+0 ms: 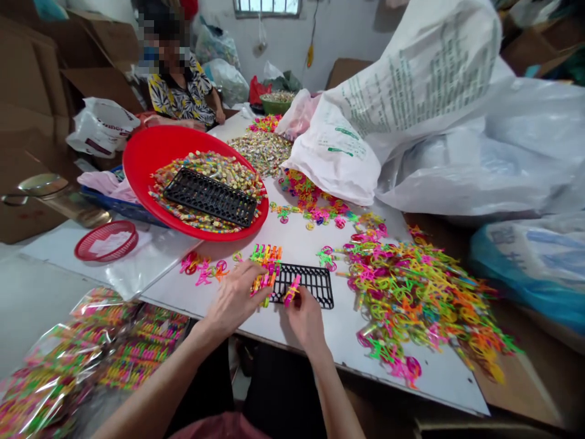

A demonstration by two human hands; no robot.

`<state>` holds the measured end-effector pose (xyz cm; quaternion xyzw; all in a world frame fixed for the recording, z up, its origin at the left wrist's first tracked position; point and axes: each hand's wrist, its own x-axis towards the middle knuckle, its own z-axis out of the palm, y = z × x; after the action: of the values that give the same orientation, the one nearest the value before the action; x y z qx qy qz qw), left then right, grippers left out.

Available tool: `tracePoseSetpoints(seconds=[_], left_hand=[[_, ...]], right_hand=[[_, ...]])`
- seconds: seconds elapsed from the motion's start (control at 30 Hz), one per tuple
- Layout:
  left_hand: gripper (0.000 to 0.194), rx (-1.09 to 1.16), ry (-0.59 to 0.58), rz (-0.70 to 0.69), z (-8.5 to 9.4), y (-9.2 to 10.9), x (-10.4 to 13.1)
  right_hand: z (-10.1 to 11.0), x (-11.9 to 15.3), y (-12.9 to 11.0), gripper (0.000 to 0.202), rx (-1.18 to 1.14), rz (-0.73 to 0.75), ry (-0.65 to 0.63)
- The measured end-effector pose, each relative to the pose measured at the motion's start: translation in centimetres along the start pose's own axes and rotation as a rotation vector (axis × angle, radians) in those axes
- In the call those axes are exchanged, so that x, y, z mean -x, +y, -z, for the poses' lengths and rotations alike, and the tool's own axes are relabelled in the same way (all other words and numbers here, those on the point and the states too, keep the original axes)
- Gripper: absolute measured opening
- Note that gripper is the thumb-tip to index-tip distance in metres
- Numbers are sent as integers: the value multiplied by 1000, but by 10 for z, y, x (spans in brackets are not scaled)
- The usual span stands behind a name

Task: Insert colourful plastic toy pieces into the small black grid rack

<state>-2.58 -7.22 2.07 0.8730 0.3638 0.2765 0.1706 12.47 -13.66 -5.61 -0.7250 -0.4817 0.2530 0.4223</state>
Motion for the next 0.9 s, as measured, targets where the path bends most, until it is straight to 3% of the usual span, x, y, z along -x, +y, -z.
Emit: tracePoseSetpoints(seconds=[0.1,0.17,0.43,0.57,0.73,0.83,0.9], left_hand=[[25,-23,-127,-171,-1,-3,5],[24,-35,-186,-214,-6,-1,7],[13,8,-97,-259,-23,1,19],[17,-2,-16,-160,-24,3,21],[16,-28,-146,-327,-20,6,19],[21,-52,-116,-329,-20,6,19],[21,-70,-93,-341,-20,5,20]], right_hand=[[-17,-4,3,15,-92,63,24],[-24,-5,1,16,-81,106,32],[-21,7,8,23,276,271,-28],[-20,6,14,27,317,361,-68],[-24,8,11,25,414,398,-88],[-18,7,7,23,364,375,-156],[-2,-1,8,20,237,365,-260]])
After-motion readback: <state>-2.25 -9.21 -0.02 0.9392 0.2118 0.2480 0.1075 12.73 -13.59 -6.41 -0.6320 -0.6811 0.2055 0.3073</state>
